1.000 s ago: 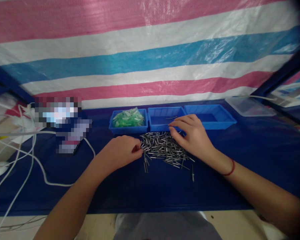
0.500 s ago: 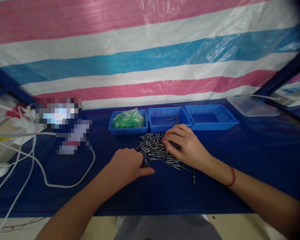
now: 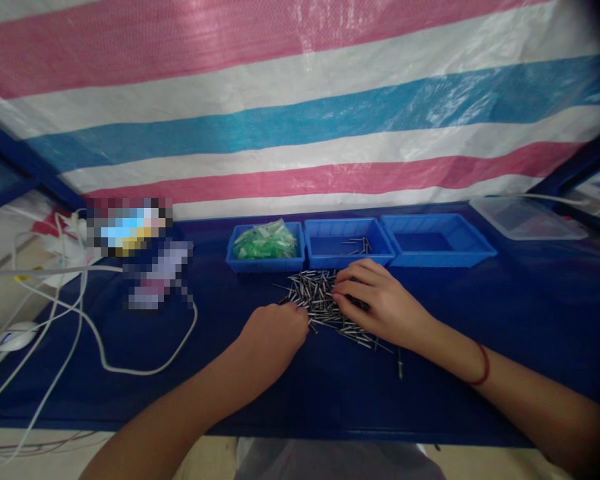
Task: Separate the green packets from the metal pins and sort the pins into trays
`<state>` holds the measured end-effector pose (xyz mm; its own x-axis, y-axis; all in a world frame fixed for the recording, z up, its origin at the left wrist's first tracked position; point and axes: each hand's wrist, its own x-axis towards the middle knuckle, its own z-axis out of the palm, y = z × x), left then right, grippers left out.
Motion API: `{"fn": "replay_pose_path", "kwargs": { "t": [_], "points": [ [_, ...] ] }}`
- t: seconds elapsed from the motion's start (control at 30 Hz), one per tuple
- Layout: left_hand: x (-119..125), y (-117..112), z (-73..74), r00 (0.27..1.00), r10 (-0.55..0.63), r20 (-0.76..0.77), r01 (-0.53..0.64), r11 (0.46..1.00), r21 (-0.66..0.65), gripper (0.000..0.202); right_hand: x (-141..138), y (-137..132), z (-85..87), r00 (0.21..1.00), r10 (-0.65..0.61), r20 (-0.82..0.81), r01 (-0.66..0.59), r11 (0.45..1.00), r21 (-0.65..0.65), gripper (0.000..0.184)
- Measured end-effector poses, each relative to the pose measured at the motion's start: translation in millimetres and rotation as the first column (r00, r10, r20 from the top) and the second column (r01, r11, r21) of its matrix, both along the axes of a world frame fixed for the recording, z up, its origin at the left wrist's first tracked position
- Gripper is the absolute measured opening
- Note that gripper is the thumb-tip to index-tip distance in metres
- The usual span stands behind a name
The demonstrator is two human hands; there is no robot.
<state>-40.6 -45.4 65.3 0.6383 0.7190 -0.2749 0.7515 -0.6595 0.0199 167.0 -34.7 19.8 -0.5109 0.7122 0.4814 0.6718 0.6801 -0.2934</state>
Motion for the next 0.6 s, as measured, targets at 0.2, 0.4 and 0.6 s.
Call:
{"fn": "replay_pose_path", "kwargs": {
  "t": [0.2, 0.4, 0.6],
  "points": [
    [9.3, 3.2, -5.5, 0.999, 0.039, -0.02, -0.04, 0.998, -0.042, 0.017, 0.0, -0.7, -0.7, 1.0, 0.009, -0.001, -0.009, 1.0, -0.004, 0.014],
    [6.7, 5.0, -13.2, 0.999, 0.014, -0.038, -0.015, 1.0, -0.009, 0.022, -2.0, -2.8, 2.5, 0.999, 0.049, -0.012, -0.049, 0.999, -0.008, 0.013],
    [2.0, 6.5, -13.9, 0.996, -0.049, 0.068, 0.049, 0.999, 0.004, 0.017, -13.1, -8.3, -2.0, 0.986, 0.168, 0.022, -0.167, 0.985, -0.052, 0.012]
  ]
}}
